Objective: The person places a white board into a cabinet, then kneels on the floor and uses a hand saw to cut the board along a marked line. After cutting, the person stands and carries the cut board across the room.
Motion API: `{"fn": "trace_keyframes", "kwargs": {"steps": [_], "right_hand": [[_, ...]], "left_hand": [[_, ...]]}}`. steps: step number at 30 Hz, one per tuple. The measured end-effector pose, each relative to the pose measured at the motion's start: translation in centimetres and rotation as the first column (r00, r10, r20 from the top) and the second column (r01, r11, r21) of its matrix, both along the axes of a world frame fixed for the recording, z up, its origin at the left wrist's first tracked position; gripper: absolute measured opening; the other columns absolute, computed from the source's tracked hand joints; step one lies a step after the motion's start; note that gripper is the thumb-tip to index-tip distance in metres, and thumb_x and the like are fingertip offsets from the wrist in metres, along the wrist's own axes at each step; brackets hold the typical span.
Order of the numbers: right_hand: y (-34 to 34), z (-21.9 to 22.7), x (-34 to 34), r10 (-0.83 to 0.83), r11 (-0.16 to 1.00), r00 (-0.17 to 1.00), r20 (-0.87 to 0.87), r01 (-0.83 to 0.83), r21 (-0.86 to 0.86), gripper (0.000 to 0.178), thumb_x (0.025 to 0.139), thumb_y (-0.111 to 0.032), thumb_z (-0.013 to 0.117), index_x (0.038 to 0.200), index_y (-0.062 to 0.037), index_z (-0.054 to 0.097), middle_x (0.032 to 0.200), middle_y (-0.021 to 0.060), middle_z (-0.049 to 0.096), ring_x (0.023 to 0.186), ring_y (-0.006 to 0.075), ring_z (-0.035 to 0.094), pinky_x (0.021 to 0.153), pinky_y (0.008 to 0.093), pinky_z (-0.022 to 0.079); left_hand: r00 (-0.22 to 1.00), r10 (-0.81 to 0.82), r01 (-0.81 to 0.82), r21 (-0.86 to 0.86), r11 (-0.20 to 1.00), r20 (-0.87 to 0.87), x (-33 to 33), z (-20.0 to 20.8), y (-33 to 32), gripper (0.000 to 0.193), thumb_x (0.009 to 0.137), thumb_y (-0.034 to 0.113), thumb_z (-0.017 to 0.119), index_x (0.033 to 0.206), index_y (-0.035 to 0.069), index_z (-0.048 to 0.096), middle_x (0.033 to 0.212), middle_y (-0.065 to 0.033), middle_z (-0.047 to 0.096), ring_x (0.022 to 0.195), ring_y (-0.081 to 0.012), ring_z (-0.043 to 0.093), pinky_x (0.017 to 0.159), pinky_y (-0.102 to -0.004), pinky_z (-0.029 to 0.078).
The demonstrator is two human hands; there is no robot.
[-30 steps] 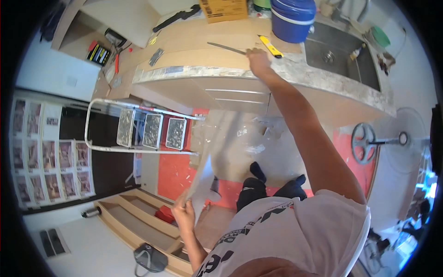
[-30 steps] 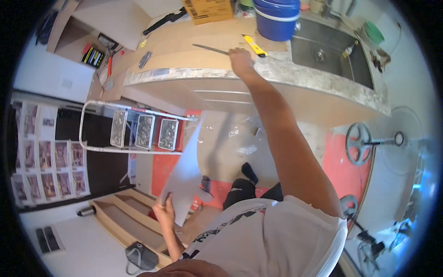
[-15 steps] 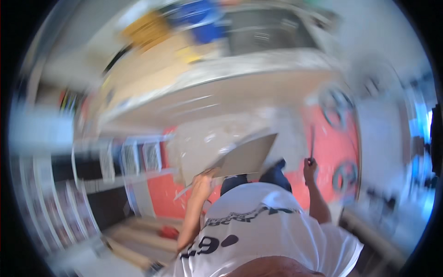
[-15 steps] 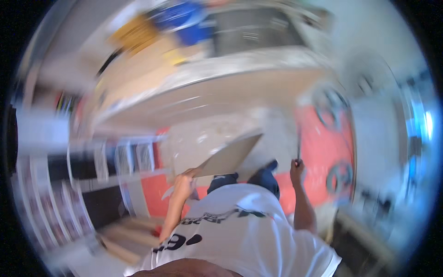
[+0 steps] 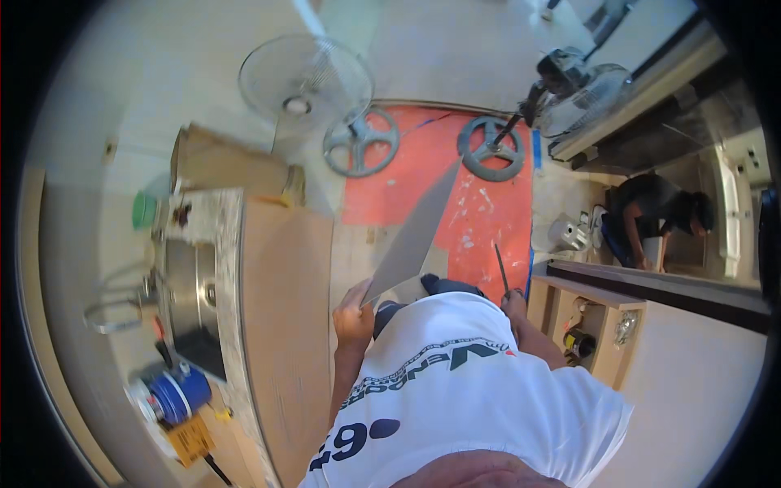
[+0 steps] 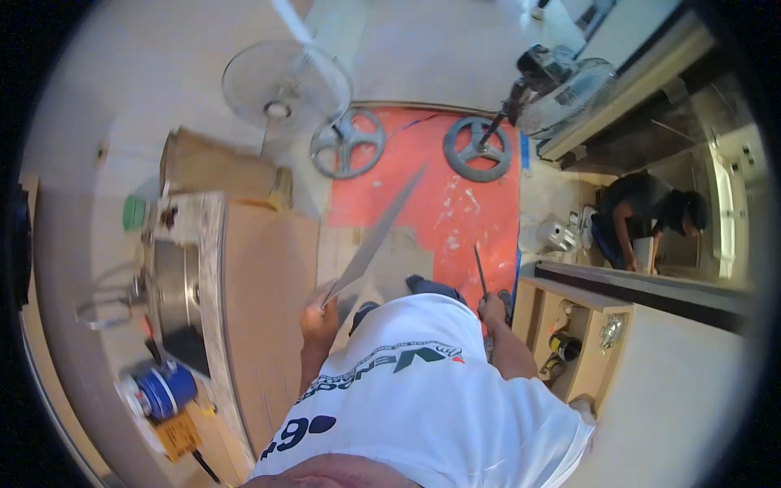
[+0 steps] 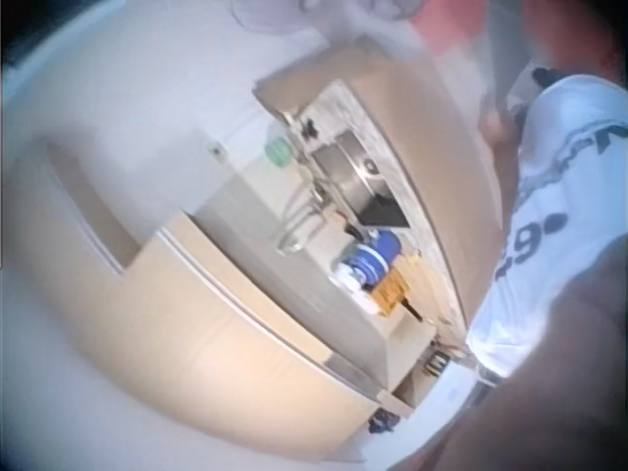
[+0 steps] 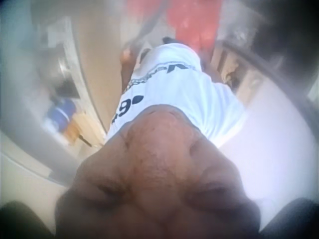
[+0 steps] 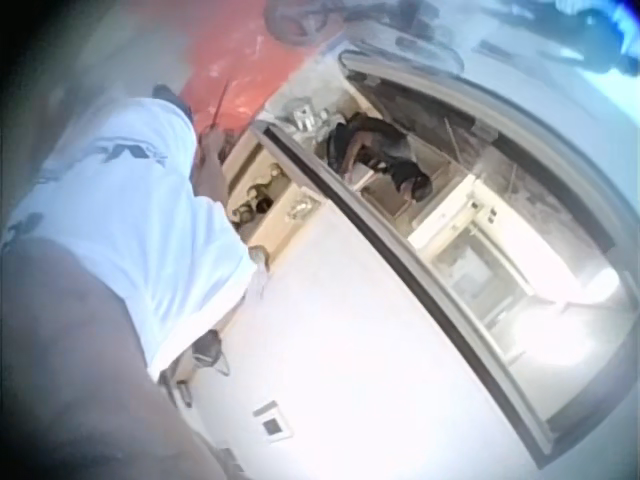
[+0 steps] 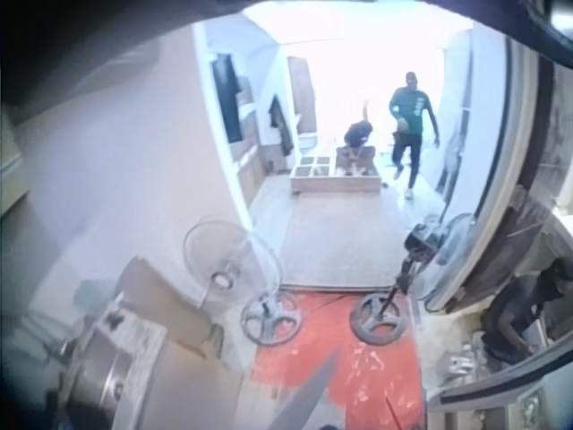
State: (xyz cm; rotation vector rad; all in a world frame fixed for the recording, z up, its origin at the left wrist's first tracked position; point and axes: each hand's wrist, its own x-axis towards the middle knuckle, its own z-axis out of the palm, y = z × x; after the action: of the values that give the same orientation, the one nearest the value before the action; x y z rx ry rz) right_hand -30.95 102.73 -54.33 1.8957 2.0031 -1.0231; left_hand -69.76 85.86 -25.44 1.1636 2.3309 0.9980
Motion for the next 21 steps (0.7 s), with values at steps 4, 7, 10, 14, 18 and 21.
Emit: {"fn": "trace_keyframes", "kwargs": {"steps": [4, 7, 10, 14, 18, 21], "right_hand": [[2.4, 0.7, -4.6, -0.154, 0.988, 0.985, -0.077, 0.155, 0.005, 0.026, 0.087, -0.025, 0.06, 0.095, -0.0027, 0.07, 0.088, 0.0227, 0.07, 0.086, 0.038, 0.07, 0.077, 0.0451, 0.053], [7.6, 1.5, -9.3, -0.164, 0.986, 0.965, -0.203, 0.169, 0.007, 0.027, 0.087, -0.026, 0.062, 0.096, -0.0023, 0.07, 0.085, 0.0217, 0.07, 0.084, 0.0376, 0.069, 0.075, 0.0448, 0.053], [13.6, 2.8, -14.7, -0.166, 0.978, 0.949, -0.268, 0.193, 0.076, 0.026, 0.086, -0.025, 0.064, 0.095, -0.0019, 0.07, 0.084, 0.0217, 0.07, 0.079, 0.0371, 0.069, 0.071, 0.0452, 0.052], [21.3, 5.2, -21.4, -0.171, 0.978, 0.95, -0.263, 0.195, 0.07, 0.026, 0.087, -0.027, 0.063, 0.087, -0.0018, 0.069, 0.077, 0.0212, 0.068, 0.074, 0.0371, 0.068, 0.069, 0.0473, 0.051], [27.8, 7.8, -28.0, -0.374, 0.923, 0.864, -0.338, 0.381, -0.049, 0.031, 0.088, -0.03, 0.062, 0.08, -0.0012, 0.068, 0.07, 0.0202, 0.066, 0.069, 0.0336, 0.067, 0.066, 0.0456, 0.051], [33.4, 10.8, -32.2, -0.445, 0.886, 0.754, -0.483, 0.448, -0.118, 0.023, 0.09, -0.024, 0.064, 0.085, -0.0018, 0.065, 0.059, 0.0049, 0.056, 0.051, 0.0128, 0.054, 0.048, 0.0321, 0.043]], "left_hand": [[0.998, -0.059, 0.058, 0.114, 0.992, 0.002, -5.1, 0.1, 9.2, 0.032, 0.088, 0.002, 0.056, 0.118, 0.0, 0.066, 0.111, -0.0191, 0.069, 0.104, -0.0331, 0.067, 0.09, -0.0372, 0.052], [0.99, -0.034, 0.019, 0.111, 0.994, 0.134, -8.8, 1.2, 16.9, 0.025, 0.093, 0.006, 0.056, 0.114, -0.004, 0.066, 0.107, -0.021, 0.069, 0.099, -0.0316, 0.068, 0.088, -0.0358, 0.051], [0.982, -0.048, 0.009, 0.208, 0.978, 0.184, -12.2, 2.1, 25.5, 0.023, 0.096, 0.008, 0.058, 0.11, -0.008, 0.066, 0.1, -0.0223, 0.07, 0.093, -0.0309, 0.07, 0.086, -0.0355, 0.051], [0.992, -0.081, 0.038, 0.376, 0.926, 0.1, -16.5, 1.0, 35.5, 0.023, 0.096, 0.011, 0.061, 0.106, -0.009, 0.067, 0.094, -0.0208, 0.071, 0.086, -0.0294, 0.07, 0.08, -0.0348, 0.052], [0.976, -0.2, 0.153, 0.375, 0.914, 0.089, -20.6, 2.1, 45.4, 0.02, 0.096, 0.011, 0.063, 0.103, -0.006, 0.068, 0.092, -0.0191, 0.071, 0.082, -0.0278, 0.069, 0.075, -0.0348, 0.052], [0.953, -0.282, 0.237, 0.31, 0.921, 0.11, -22.5, 2.8, 52.2, 0.017, 0.096, 0.011, 0.064, 0.103, -0.003, 0.069, 0.091, -0.0183, 0.071, 0.081, -0.0282, 0.068, 0.075, -0.0354, 0.052]]}}
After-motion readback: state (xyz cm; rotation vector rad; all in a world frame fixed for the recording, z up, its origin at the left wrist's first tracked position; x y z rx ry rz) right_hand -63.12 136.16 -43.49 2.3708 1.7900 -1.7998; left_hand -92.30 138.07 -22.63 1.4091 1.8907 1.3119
